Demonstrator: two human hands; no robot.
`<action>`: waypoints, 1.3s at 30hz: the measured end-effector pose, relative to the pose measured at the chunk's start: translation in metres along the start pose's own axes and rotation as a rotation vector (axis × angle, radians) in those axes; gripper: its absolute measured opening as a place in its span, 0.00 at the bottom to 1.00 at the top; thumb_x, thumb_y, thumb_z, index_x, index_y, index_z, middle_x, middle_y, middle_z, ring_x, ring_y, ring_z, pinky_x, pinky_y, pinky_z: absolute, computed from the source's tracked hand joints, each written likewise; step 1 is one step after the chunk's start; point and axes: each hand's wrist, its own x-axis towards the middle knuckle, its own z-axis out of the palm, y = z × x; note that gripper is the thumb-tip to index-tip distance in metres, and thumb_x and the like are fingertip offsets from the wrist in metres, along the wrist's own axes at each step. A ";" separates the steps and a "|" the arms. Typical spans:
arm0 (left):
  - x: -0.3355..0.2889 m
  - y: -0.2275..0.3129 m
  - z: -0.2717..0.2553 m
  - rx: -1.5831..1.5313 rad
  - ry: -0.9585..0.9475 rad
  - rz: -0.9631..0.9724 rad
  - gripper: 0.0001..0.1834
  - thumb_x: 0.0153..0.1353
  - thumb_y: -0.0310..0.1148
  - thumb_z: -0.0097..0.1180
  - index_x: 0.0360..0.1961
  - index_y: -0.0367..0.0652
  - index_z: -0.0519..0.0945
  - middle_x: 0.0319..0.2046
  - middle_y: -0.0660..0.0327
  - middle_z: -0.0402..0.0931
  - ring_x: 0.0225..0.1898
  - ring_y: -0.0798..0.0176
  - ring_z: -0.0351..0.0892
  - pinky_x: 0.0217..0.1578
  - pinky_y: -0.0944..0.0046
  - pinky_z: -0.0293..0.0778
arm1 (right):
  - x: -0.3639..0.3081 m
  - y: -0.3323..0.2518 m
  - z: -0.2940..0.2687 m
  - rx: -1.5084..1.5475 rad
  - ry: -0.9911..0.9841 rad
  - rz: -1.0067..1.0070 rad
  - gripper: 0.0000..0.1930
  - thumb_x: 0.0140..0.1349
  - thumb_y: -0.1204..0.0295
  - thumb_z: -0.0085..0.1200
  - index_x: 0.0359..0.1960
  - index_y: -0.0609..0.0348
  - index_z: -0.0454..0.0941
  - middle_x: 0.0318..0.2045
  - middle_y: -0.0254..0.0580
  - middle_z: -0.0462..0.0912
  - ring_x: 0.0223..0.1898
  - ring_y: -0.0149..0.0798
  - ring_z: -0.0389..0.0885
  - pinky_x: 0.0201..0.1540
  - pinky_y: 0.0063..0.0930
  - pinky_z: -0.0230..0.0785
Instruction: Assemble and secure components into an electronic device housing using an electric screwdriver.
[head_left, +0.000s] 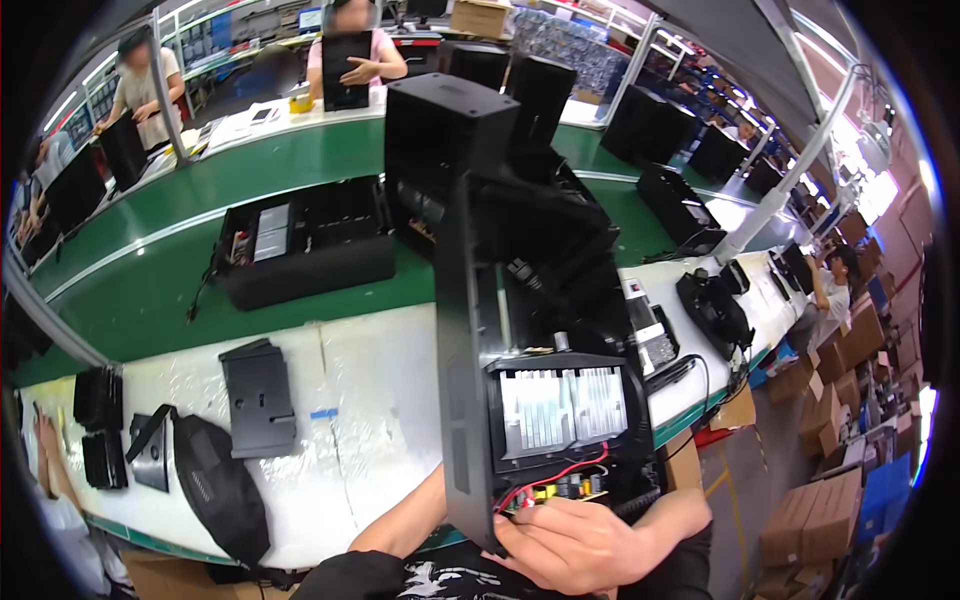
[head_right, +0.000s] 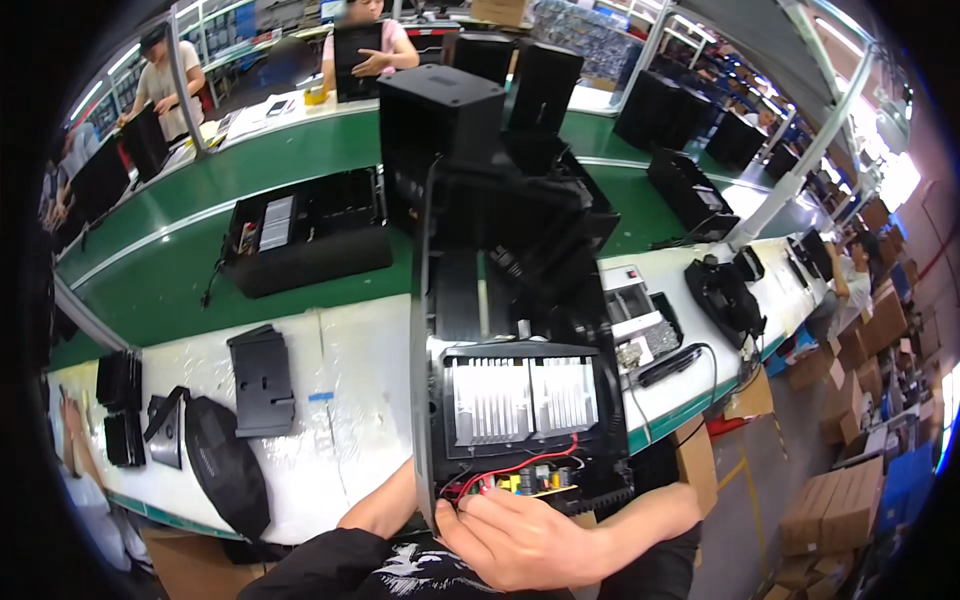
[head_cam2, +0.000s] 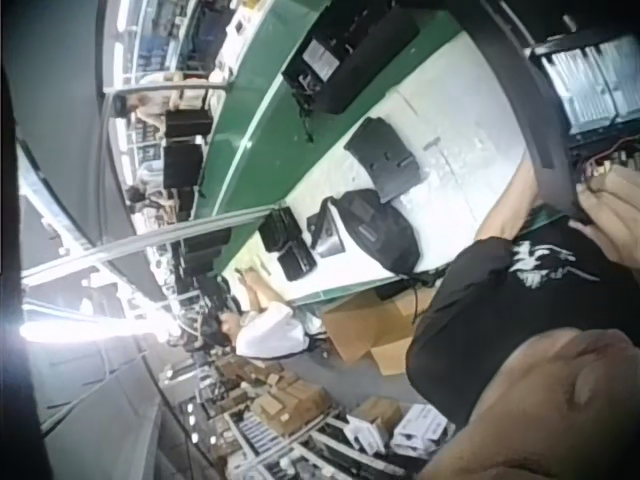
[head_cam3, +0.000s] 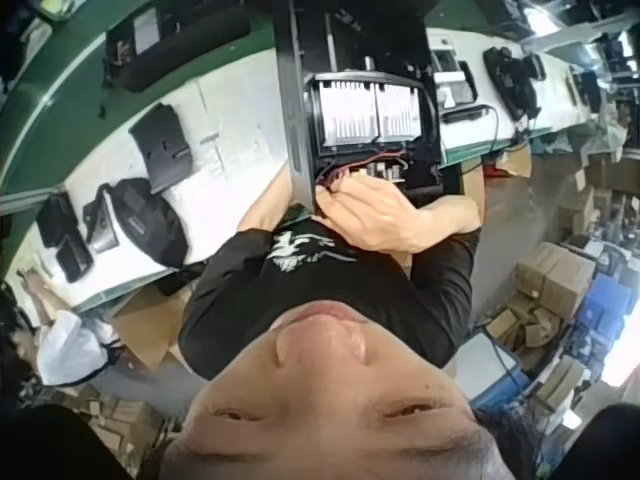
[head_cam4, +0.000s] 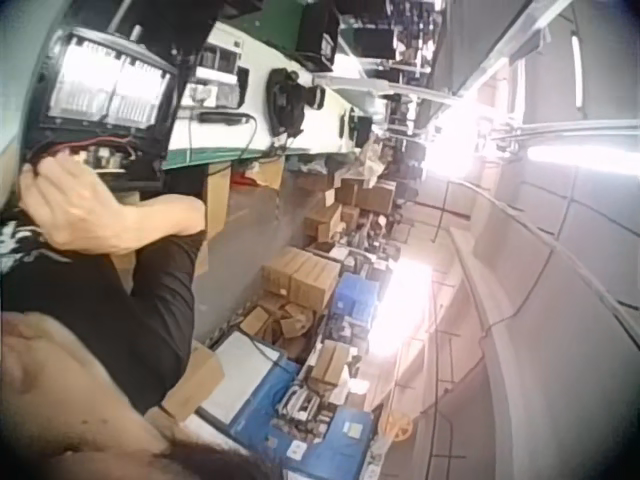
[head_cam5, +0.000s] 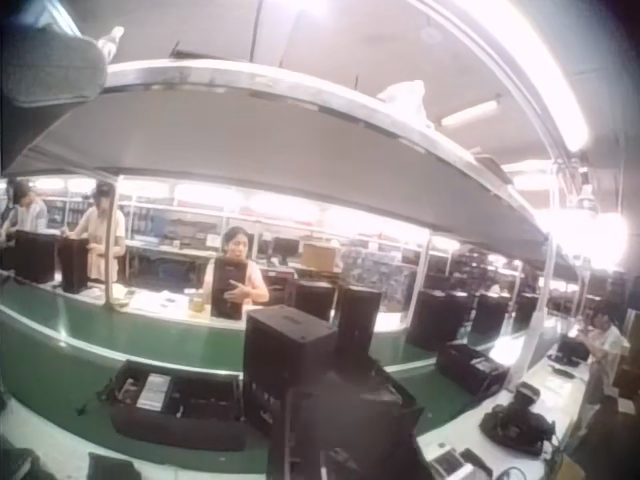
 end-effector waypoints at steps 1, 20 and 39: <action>-0.008 -0.008 -0.010 -0.033 0.037 -0.046 0.21 0.66 0.39 0.38 0.54 0.37 0.68 0.50 0.55 0.72 0.48 0.62 0.75 0.47 0.65 0.74 | -0.004 -0.003 0.022 0.053 0.056 0.025 0.15 0.48 0.74 0.56 0.36 0.73 0.75 0.21 0.37 0.70 0.26 0.34 0.72 0.30 0.22 0.66; -0.102 0.099 -0.102 0.490 0.441 -0.362 0.34 0.59 0.40 0.45 0.62 0.30 0.59 0.63 0.48 0.57 0.65 0.55 0.53 0.63 0.63 0.45 | -0.012 0.008 0.141 0.081 -0.080 -0.139 0.18 0.45 0.75 0.51 0.39 0.73 0.75 0.30 0.41 0.75 0.35 0.35 0.73 0.38 0.23 0.66; -0.063 0.124 -0.023 1.160 -0.306 -0.231 0.15 0.52 0.29 0.56 0.43 0.39 0.77 0.42 0.56 0.73 0.46 0.54 0.68 0.46 0.62 0.66 | 0.050 0.175 0.135 -0.303 -0.513 0.379 0.14 0.40 0.76 0.54 0.33 0.62 0.76 0.20 0.49 0.79 0.29 0.47 0.78 0.45 0.34 0.61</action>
